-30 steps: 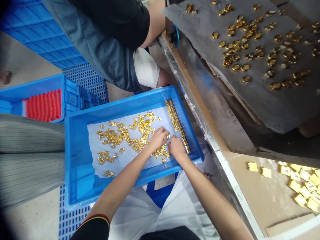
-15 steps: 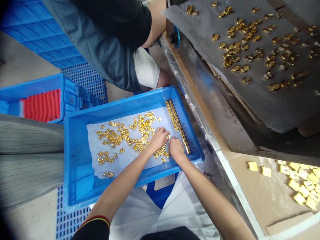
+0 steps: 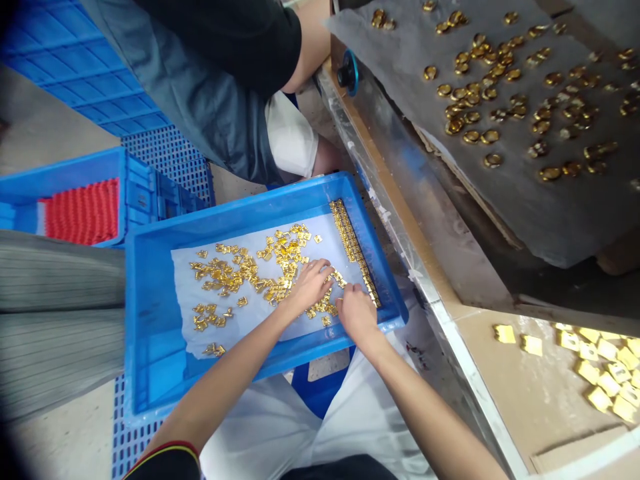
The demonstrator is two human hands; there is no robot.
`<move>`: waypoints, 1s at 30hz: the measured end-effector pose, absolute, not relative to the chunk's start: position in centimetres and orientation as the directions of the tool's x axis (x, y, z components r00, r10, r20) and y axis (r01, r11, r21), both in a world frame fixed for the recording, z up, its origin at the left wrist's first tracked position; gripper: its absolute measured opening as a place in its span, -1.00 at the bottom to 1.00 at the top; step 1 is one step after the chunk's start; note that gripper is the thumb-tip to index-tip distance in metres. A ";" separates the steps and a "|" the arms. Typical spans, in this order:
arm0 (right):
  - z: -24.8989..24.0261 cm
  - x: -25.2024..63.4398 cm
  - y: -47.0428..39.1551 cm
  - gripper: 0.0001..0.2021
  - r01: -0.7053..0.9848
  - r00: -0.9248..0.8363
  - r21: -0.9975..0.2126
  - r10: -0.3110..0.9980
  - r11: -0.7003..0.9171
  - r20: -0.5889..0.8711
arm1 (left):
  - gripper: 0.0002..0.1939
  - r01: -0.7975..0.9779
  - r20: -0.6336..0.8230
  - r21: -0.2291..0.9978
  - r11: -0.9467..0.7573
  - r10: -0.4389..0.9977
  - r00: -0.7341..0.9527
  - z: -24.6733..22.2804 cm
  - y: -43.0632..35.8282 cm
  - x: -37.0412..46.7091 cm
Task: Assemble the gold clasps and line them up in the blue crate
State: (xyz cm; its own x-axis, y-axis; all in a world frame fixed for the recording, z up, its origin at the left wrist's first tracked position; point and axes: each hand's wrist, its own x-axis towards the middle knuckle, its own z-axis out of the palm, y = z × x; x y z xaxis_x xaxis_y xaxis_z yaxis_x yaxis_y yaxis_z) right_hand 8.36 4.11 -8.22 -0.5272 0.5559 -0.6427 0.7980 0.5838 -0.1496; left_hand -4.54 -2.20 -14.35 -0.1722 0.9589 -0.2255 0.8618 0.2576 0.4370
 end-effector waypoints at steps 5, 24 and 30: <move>-8.2 8.6 1.9 -0.63 0.754 -0.586 -0.228 0.474 0.616 -0.657 | -0.76 0.898 -0.193 0.419 0.135 0.980 -0.057 -14.0 -3.8 -4.5; -10.6 7.4 1.7 -0.34 0.764 -0.595 -0.286 0.461 0.578 -0.659 | -0.62 0.964 -0.263 0.267 0.009 0.963 0.064 -15.9 -2.7 -3.9; -10.5 7.8 1.9 -0.29 0.789 -0.558 -0.271 0.461 0.551 -0.690 | -0.57 0.955 -0.251 0.277 -0.106 0.951 0.178 -16.2 -2.3 -3.6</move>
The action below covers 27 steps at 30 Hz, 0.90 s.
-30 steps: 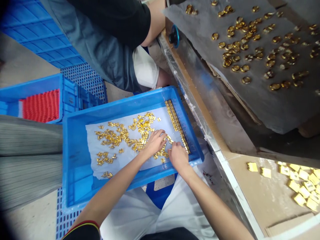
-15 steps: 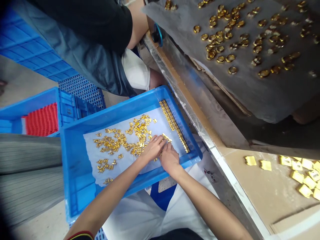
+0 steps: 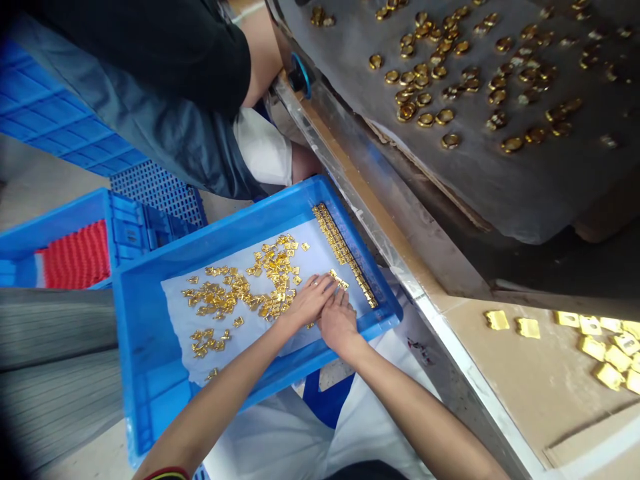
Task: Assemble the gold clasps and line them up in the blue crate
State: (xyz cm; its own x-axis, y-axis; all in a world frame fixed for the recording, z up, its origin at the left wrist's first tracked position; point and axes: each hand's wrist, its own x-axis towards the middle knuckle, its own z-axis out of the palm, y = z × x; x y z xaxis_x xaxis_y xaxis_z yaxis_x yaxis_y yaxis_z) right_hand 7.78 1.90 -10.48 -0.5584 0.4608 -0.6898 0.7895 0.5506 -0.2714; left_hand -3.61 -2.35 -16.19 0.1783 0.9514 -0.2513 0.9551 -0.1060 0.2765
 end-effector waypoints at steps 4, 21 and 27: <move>-10.3 8.3 2.4 -0.28 0.800 -0.545 -0.274 0.457 0.533 -0.703 | -0.59 0.945 -0.242 0.289 -0.157 0.943 0.230 -16.0 -1.5 -3.2; -9.6 9.0 4.6 -0.32 0.808 -0.546 -0.299 0.455 0.507 -0.704 | -0.64 0.922 -0.214 0.353 -0.161 0.945 0.247 -16.0 0.7 -2.8; -8.7 9.3 4.6 -0.40 0.815 -0.539 -0.293 0.466 0.500 -0.702 | -0.77 0.936 -0.180 0.333 -0.114 0.967 0.182 -16.1 -0.2 -3.2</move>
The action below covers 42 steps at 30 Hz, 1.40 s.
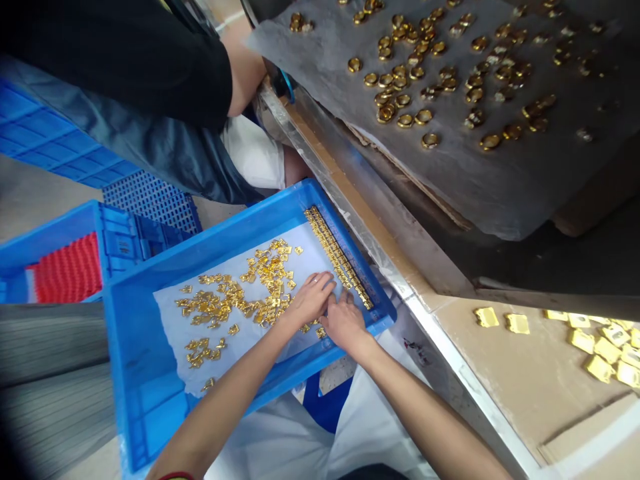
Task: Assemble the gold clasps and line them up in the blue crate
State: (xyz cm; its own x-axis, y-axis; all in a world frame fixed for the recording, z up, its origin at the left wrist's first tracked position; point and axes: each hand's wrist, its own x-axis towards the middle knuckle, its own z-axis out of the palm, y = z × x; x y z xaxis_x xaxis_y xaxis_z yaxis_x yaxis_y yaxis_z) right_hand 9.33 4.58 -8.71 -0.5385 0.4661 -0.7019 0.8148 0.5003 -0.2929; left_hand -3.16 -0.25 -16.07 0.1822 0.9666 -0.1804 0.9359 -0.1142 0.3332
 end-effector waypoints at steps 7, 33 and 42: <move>-8.5 9.3 4.8 -0.60 0.852 -0.478 -0.239 0.506 0.465 -0.719 | -0.76 0.944 -0.192 0.317 -0.096 0.968 0.163 -16.3 0.3 -3.0; -7.0 10.4 4.3 -0.70 0.784 -0.564 -0.266 0.463 0.561 -0.684 | -0.78 0.943 -0.178 0.318 -0.097 0.971 0.160 -15.5 0.3 -3.4; -7.3 11.6 6.1 -0.64 0.748 -0.528 -0.192 0.395 0.635 -0.751 | -0.83 0.949 -0.219 0.315 0.019 0.974 0.053 -14.0 -7.8 -5.3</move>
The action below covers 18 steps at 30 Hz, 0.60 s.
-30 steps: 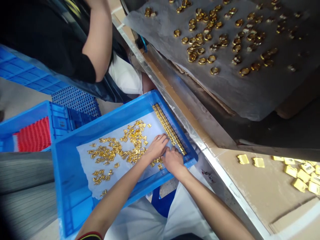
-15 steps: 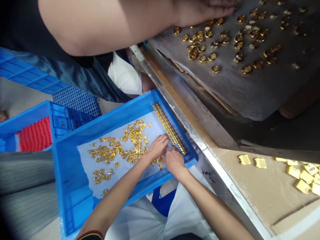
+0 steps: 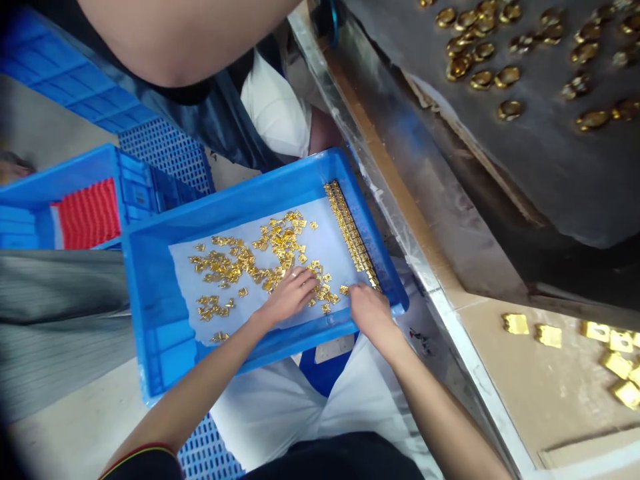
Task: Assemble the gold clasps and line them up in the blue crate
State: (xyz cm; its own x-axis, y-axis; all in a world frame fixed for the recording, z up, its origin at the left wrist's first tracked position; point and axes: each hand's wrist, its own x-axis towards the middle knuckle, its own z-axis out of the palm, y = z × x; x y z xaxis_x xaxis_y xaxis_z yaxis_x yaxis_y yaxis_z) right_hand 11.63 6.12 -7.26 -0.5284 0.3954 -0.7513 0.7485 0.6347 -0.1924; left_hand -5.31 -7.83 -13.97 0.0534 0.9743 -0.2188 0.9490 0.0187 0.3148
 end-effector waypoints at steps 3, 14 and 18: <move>-7.9 10.8 6.4 -0.65 0.753 -0.515 -0.179 0.399 0.633 -0.758 | -0.81 0.944 -0.231 0.328 0.039 0.972 0.041 -14.2 -8.4 -4.6; -7.4 10.9 6.2 -0.66 0.785 -0.414 -0.044 0.471 0.618 -0.779 | -0.85 0.942 -0.261 0.333 -0.043 0.956 0.136 -14.7 -3.6 -1.3; -6.2 13.4 5.4 -0.66 0.773 -0.481 -0.071 0.508 0.631 -0.715 | -0.87 0.940 -0.286 0.333 -0.078 0.941 0.179 -15.4 -2.4 -0.7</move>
State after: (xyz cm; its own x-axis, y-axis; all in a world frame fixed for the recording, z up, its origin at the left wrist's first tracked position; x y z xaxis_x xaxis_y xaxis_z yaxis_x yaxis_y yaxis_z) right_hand 13.40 5.42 -6.21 -0.4808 0.5082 -0.7146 0.7725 0.6310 -0.0711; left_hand -0.68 -2.42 -15.35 0.1788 0.9415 -0.2858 0.9399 -0.0775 0.3326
